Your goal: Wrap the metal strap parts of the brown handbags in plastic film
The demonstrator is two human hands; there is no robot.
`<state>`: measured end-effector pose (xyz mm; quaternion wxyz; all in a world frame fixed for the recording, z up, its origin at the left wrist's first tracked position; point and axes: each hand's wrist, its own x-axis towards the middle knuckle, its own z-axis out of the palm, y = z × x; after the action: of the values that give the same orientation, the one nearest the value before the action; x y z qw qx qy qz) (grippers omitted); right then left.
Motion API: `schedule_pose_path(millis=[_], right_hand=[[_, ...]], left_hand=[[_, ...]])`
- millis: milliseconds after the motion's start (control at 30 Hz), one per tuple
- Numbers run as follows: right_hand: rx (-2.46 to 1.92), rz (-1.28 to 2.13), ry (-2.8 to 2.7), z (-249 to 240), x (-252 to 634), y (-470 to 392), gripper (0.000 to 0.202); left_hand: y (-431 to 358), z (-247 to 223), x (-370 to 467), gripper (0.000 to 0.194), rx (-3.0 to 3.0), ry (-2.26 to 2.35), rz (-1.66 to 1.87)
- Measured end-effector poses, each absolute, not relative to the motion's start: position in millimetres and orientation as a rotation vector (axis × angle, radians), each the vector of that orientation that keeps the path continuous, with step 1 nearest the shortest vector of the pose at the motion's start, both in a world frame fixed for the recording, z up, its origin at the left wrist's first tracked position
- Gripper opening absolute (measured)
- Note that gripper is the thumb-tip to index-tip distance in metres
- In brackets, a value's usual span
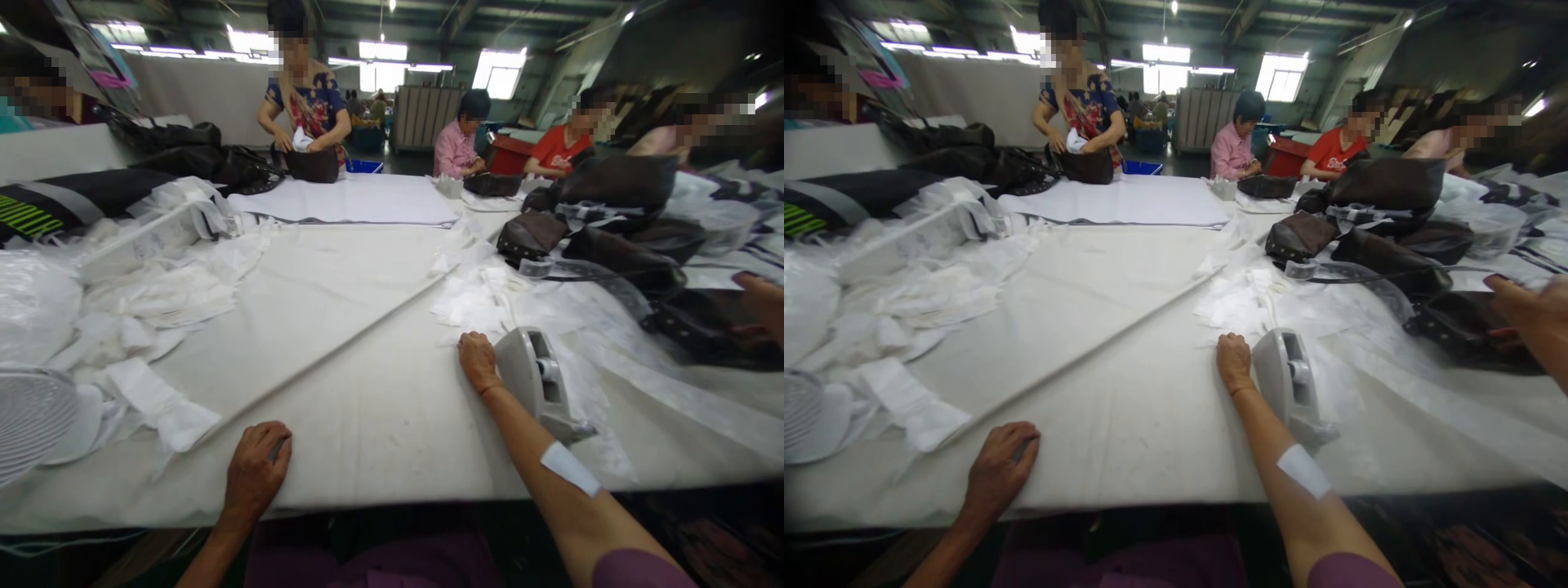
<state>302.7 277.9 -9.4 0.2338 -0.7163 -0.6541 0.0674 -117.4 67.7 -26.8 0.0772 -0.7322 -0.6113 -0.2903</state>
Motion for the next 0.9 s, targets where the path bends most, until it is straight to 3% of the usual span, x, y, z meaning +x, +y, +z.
schedule_pose_path(millis=[233, 300, 400, 533, 667, 833, 900], right_hand=[[-1.713, 0.347, -1.201, 46.2, 317.9, 309.9, 0.017], [-1.406, 0.626, -0.998, 72.0, 315.5, 307.3, 0.011], [-0.981, 1.099, -0.825, 105.3, 296.5, 282.6, 0.023], [-0.912, 1.364, -0.979, 127.7, 254.2, 227.8, 0.025], [-1.024, 1.319, -1.357, 133.3, 220.5, 176.0, 0.022], [-1.199, 1.066, -1.714, 136.4, 201.2, 124.4, 0.021], [-1.245, 1.018, -1.752, 135.6, 198.4, 107.6, 0.023]], left_hand=[[66.7, -23.1, -114.8, 0.008, -2.191, -1.894, -0.893], [66.7, -22.7, -114.1, 0.007, -2.182, -1.912, -0.917], [66.5, -24.5, -114.1, 0.007, -2.183, -1.96, -0.949], [66.5, -20.9, -114.1, 0.009, -2.152, -2.072, -1.048], [69.3, 19.0, -91.3, 0.014, -2.128, -2.314, -1.299], [79.2, 96.0, -6.3, 0.029, -2.442, -2.296, -1.966], [81.7, 112.1, 25.1, 0.026, -2.567, -2.325, -2.178]])
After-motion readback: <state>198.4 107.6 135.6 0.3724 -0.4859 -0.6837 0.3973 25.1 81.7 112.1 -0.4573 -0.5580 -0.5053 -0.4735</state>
